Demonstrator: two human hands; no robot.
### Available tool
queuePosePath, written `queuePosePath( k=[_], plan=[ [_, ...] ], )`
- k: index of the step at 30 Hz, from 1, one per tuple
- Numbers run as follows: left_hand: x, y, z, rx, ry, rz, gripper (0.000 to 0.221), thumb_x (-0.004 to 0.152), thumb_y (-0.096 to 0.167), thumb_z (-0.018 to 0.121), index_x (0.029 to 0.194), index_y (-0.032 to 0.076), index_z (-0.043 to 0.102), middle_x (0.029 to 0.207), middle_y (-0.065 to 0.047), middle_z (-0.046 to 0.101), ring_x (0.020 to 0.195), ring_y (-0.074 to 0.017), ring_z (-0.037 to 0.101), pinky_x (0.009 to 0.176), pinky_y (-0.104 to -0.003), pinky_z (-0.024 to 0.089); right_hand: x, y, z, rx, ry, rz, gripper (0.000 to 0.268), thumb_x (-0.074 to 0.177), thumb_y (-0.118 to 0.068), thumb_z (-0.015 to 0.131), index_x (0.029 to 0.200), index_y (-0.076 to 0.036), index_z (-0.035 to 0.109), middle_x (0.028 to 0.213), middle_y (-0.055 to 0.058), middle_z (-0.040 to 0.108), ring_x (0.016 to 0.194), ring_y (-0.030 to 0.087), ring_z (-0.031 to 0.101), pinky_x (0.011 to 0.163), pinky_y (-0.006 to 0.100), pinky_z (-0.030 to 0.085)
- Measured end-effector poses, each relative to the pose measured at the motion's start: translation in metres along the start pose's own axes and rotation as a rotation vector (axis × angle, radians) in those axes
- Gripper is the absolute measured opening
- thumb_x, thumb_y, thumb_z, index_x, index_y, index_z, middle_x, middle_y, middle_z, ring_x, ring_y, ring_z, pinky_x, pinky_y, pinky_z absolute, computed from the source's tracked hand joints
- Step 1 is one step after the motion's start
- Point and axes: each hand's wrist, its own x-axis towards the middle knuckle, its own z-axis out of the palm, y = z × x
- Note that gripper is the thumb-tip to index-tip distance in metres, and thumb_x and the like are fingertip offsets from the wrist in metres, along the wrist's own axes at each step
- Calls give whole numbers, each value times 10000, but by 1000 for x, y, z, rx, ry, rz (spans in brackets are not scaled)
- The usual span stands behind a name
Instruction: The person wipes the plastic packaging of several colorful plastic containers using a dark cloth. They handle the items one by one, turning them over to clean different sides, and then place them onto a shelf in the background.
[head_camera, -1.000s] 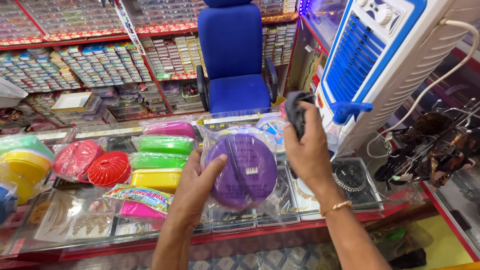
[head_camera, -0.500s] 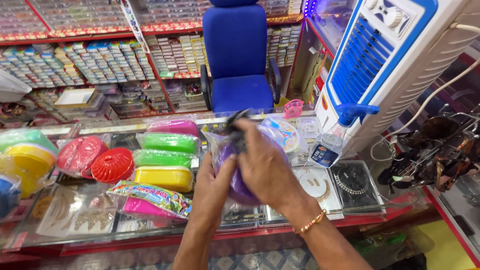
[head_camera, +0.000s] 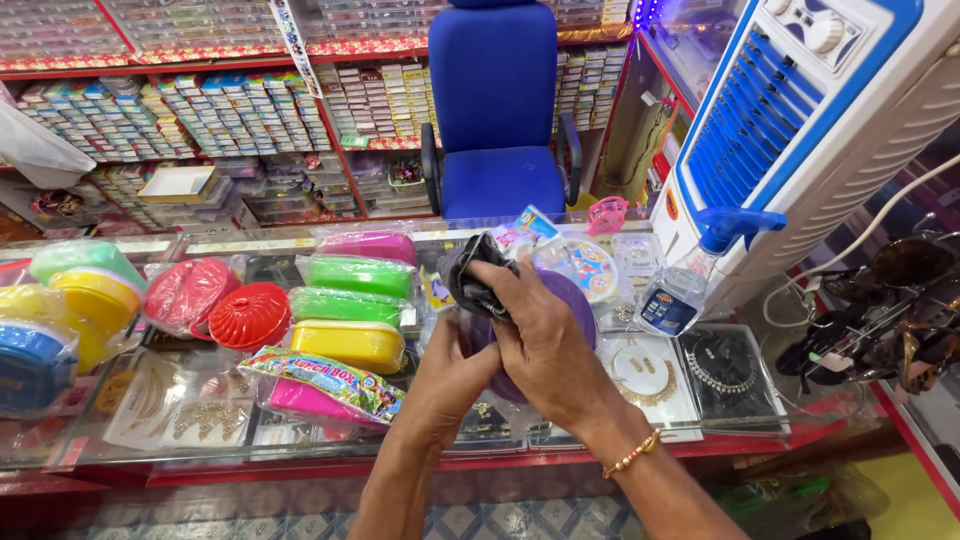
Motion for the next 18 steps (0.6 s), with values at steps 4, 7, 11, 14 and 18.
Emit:
queuePosePath(
  k=[4, 7, 11, 14, 18],
  plan=[
    [-1, -8, -2, 228, 30, -28, 539, 798, 174, 761, 1245, -40, 548, 1057, -89, 650, 947, -145, 618, 821, -287, 530, 12, 17, -11, -27, 92, 126, 465, 895, 76, 560, 1340, -60, 561, 1236, 225, 675, 1192, 398, 652, 1031, 457, 516],
    [-5, -9, -1, 424, 98, -131, 543, 804, 214, 782, 1216, -56, 556, 1034, -104, 647, 935, -160, 624, 807, -316, 539, 25, 22, -16, -65, 210, 293, 406, 957, 57, 559, 1346, -59, 552, 1244, 198, 685, 1184, 359, 677, 1013, 436, 539],
    [-1, -3, 1, 441, -7, -31, 544, 822, 252, 757, 1213, -76, 568, 1062, -104, 643, 959, -156, 607, 818, -301, 526, 23, 5, -3, 37, 91, 268, 378, 940, -2, 606, 1307, -91, 583, 1197, 151, 719, 1119, 336, 706, 927, 421, 553],
    [0, 0, -2, 230, -139, 120, 598, 820, 259, 726, 1297, -37, 521, 1156, -62, 645, 1049, -123, 611, 890, -267, 520, 20, -4, 4, 84, -178, -75, 436, 887, 42, 585, 1315, -44, 575, 1022, 196, 700, 1035, 396, 700, 1181, 564, 347],
    [-4, -6, -4, 287, 8, -52, 590, 846, 231, 791, 1301, -57, 551, 1087, -118, 616, 990, -178, 536, 809, -333, 476, 35, 16, -11, -115, 68, 110, 399, 921, 36, 555, 1306, -66, 573, 1129, 202, 707, 1045, 400, 688, 937, 477, 546]
  ],
)
